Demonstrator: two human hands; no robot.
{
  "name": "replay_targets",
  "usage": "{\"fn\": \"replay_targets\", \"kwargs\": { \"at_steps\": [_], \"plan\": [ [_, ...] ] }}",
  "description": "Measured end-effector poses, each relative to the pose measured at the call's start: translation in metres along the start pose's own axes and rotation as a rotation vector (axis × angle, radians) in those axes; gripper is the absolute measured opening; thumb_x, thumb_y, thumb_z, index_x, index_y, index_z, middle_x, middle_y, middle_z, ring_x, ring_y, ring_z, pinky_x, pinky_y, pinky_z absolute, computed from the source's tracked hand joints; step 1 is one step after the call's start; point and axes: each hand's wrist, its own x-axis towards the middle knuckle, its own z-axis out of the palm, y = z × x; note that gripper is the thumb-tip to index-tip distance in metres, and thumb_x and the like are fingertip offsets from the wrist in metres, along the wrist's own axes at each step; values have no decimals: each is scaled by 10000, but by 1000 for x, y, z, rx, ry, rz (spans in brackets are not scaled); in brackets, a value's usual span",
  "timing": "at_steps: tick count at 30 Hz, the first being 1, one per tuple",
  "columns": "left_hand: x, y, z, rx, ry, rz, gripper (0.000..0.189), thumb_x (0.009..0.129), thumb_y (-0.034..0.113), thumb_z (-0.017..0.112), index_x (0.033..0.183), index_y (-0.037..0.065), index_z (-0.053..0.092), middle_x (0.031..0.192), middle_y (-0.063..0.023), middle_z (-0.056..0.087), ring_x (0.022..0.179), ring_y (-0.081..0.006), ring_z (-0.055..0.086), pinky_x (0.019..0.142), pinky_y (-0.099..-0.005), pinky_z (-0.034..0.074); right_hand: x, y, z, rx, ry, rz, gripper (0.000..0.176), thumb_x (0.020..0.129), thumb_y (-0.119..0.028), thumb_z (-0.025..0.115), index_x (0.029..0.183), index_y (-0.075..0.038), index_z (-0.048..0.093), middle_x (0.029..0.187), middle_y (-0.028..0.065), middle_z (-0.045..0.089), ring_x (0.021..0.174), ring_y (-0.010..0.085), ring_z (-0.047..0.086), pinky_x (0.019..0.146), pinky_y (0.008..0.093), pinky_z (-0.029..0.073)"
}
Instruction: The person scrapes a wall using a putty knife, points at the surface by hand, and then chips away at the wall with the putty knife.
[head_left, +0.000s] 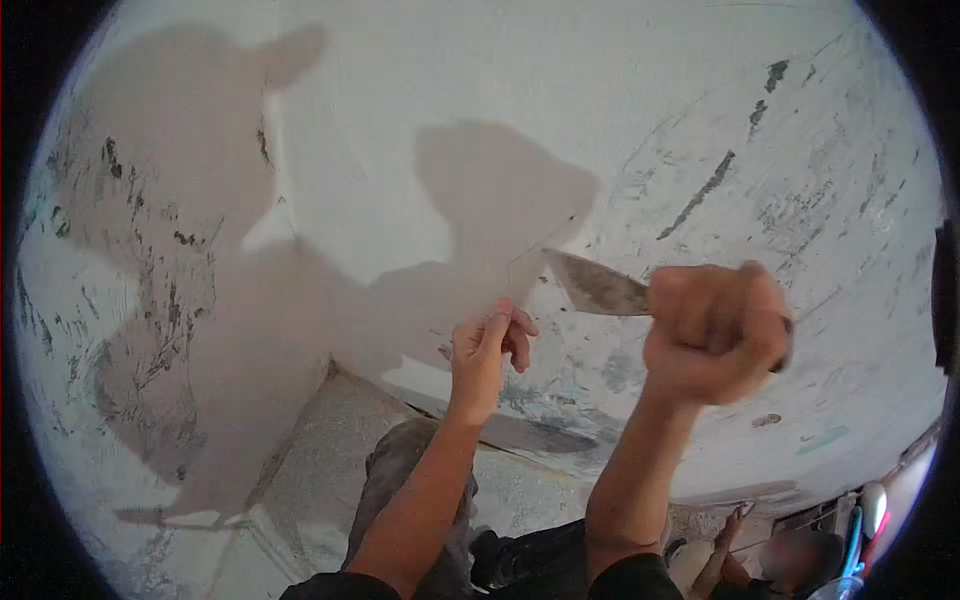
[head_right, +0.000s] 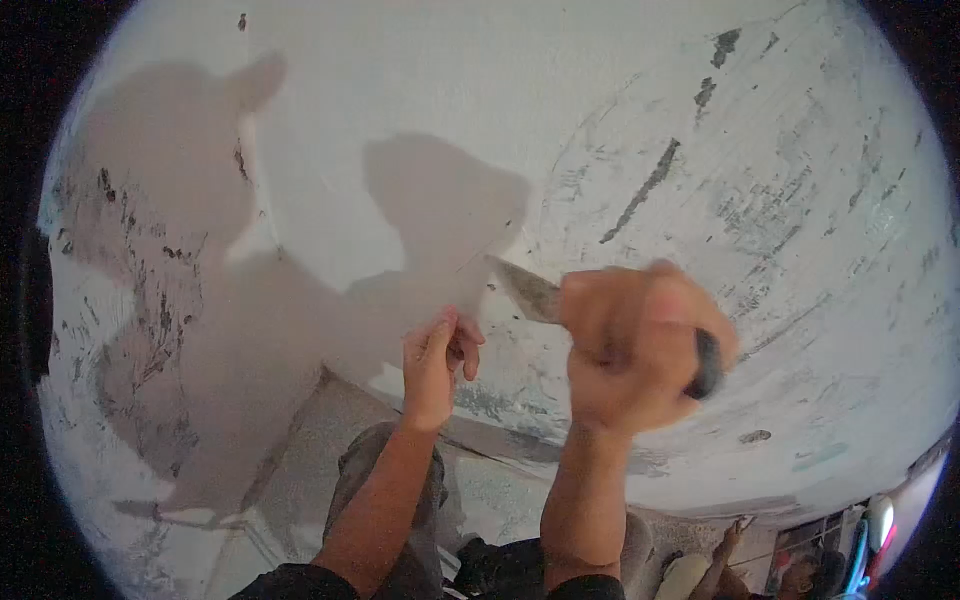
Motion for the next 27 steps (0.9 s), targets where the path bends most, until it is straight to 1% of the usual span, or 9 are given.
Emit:
{"fn": "replay_targets", "kwargs": {
  "at_steps": [1, 3, 4, 7, 9, 14, 15, 25, 27],
  "plan": [
    [0, 0, 1, 1, -7, 3, 456, 1024, 335, 442, 744, 28, 629, 537, -17, 501, 435, -93, 442, 431, -241, 346, -2, -10, 13, 325, -113, 124, 300, 816, -108, 461, 550, -101, 322, 455, 15, 302, 415, 96, 302, 374, 289, 235],
    [-1, 1, -1, 2, -14, 18, 453, 1025, 327, 437, 743, 28, 627, 537, -17, 494, 434, -94, 438, 427, -245, 339, -10, -20, 9, -64, 75, -224, 294, 745, -36, 506, 539, -101, 307, 436, 31, 328, 364, 122, 295, 374, 308, 282],
    [-2, 2, -2, 6, 5, 17, 453, 1025, 327, 437, 743, 28, 627, 537, -17, 494, 434, -94, 438, 427, -245, 339, 2, -33, -9, 106, -266, -211, 341, 675, 2, 567, 529, -121, 284, 418, 42, 356, 326, 148, 293, 380, 331, 323],
    [1, 5, -3, -29, -3, 38, 452, 1027, 320, 430, 742, 28, 625, 535, -13, 490, 441, -93, 440, 426, -242, 336, 8, -57, -14, 25, -295, -175, 370, 643, 31, 584, 556, -137, 266, 423, 3, 285, 327, 135, 241, 366, 311, 274],
    [3, -1, -5, -34, 35, 2, 452, 1023, 327, 439, 739, 27, 622, 527, -14, 488, 438, -91, 436, 427, -241, 335, 9, -23, 7, 491, -220, -155, 360, 628, 143, 509, 573, -130, 280, 446, -8, 260, 350, 110, 233, 365, 292, 216],
    [0, 1, 1, -25, 12, 30, 452, 1019, 336, 443, 736, 32, 619, 531, -13, 496, 430, -87, 426, 428, -240, 330, 7, -38, -6, 163, -144, -303, 242, 727, 7, 504, 609, -83, 313, 495, 4, 312, 366, 89, 226, 360, 285, 184],
    [-1, 3, 1, -27, 0, 32, 452, 1019, 338, 443, 735, 33, 619, 532, -13, 498, 428, -86, 421, 428, -241, 326, 14, -46, 0, 495, -291, -216, 251, 718, 30, 472, 603, -89, 283, 504, 10, 281, 378, 87, 198, 359, 288, 174],
    [2, 1, -5, -31, 1, 15, 460, 1021, 348, 448, 750, 20, 623, 523, -20, 500, 455, -97, 465, 451, -249, 360, 24, -50, 2, 410, -404, -175, 398, 902, -125, 433, 553, -117, 243, 466, -6, 212, 352, 93, 184, 358, 282, 173],
    [2, 0, -3, -28, 34, -15, 462, 1021, 352, 451, 745, 23, 621, 521, -19, 497, 451, -98, 458, 453, -248, 359, 17, -24, 16, 393, -172, -152, 377, 884, -92, 420, 551, -116, 247, 466, -5, 247, 342, 104, 199, 362, 283, 193]
  ]
}}
